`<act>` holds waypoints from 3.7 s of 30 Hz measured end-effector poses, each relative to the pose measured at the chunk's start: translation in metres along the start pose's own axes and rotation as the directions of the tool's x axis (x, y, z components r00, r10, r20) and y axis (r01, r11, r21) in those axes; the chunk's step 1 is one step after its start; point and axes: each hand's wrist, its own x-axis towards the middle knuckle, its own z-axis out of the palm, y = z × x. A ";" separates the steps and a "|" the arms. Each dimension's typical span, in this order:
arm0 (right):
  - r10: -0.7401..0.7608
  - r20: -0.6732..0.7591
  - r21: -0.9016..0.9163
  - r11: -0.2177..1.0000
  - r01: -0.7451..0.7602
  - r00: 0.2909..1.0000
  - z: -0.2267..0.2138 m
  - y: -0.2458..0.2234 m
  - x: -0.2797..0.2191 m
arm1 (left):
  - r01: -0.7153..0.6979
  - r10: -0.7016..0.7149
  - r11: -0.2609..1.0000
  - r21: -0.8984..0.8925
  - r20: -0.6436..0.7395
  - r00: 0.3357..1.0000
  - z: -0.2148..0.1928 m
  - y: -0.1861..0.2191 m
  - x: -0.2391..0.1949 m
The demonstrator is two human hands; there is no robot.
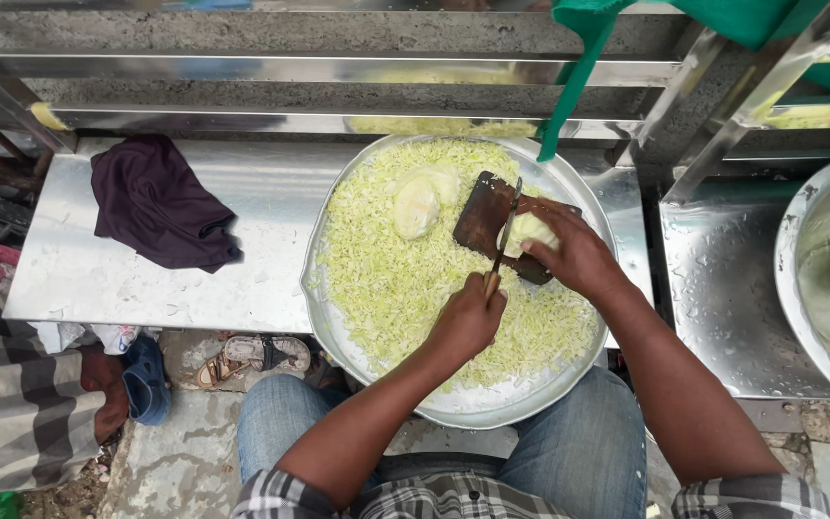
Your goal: The person sits at a metal food cart and uses a knife to chop cabbage into fine shreds on a small wooden board. The shredded cabbage accumulates on a large metal tray below the board. The person handles cabbage wedges and a knife throughout the clip.
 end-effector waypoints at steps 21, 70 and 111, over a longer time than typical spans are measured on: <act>0.032 -0.509 0.406 0.890 0.207 0.860 0.076 0.047 -0.002 | 0.237 -0.253 0.967 0.087 0.371 0.893 0.009 0.035 0.045; -0.010 -0.478 0.437 0.864 0.248 0.878 0.072 0.049 0.001 | 0.187 -0.227 0.870 0.455 0.034 0.973 0.002 -0.024 0.070; 0.007 0.098 -0.156 0.988 0.008 0.995 -0.009 -0.013 -0.009 | -0.108 0.115 0.976 0.191 -0.024 0.993 -0.007 -0.030 0.064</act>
